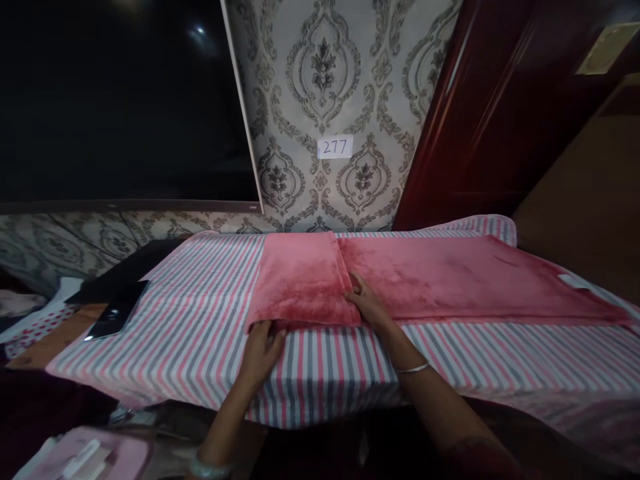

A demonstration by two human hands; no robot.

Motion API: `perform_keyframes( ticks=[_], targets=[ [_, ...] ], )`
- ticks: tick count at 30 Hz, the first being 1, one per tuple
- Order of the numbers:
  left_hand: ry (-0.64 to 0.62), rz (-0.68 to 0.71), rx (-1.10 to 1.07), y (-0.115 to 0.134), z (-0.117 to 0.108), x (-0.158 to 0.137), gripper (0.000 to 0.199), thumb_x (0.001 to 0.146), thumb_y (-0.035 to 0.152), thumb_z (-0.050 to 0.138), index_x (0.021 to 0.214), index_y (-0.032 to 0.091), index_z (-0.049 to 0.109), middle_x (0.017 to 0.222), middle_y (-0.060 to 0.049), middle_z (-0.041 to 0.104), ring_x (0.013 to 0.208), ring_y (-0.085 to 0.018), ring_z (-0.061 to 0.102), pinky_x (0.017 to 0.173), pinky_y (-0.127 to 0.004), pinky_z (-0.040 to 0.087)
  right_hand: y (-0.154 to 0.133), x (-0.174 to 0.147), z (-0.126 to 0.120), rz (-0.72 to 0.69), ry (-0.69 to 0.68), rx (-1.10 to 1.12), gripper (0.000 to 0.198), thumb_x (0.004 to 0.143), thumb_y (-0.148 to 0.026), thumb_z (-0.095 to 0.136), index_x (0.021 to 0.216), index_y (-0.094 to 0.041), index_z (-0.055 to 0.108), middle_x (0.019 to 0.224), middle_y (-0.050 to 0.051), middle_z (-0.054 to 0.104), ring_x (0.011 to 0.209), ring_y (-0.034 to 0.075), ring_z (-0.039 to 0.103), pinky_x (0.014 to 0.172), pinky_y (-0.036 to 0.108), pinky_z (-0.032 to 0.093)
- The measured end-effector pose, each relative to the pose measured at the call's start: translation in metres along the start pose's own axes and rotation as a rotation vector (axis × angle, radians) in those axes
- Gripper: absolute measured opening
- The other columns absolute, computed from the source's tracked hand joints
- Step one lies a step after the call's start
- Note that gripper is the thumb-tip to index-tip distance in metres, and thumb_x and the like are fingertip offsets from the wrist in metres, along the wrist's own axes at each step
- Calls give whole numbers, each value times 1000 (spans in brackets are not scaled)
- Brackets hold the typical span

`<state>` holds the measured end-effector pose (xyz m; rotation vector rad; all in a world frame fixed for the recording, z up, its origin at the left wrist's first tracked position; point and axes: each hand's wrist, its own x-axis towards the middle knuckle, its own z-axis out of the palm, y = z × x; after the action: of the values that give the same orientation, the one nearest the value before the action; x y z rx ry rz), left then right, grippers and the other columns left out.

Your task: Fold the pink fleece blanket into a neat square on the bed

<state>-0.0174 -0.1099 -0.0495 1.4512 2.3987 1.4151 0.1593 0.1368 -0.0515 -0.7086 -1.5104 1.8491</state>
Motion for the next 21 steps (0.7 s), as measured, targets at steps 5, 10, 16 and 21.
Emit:
perform_keyframes(
  ticks=[5,10,16,21],
  targets=[
    [109,-293,-669,22,-4,-5,32,70,46,78,90,22,71,95,-6,72,99,-26,66,96,-41,51,0,-2,3,13,-11,34,98,59,-34,79,149,-27,41,102,4,77,88,26,73,76,39,59],
    [251,-432,-1356,31,-6,-3,32,70,41,84,95,25,72,101,-2,73,98,-19,67,95,-35,53,0,1,-9,-19,-47,-77,89,63,-38,78,146,-29,47,100,4,76,88,27,71,76,41,59],
    [218,-539,-1505,29,-2,-7,56,73,38,84,126,29,68,135,-6,69,123,-23,63,110,-41,47,-42,51,-14,-384,152,-710,51,70,-32,73,121,-28,71,107,9,73,104,32,67,98,52,53],
    [178,-564,-1532,22,0,-11,62,78,37,80,138,32,64,143,-7,64,135,-27,57,119,-48,38,-65,125,61,-457,-99,-844,38,75,-23,72,113,-23,76,128,14,70,126,35,60,114,52,42]
  ],
)
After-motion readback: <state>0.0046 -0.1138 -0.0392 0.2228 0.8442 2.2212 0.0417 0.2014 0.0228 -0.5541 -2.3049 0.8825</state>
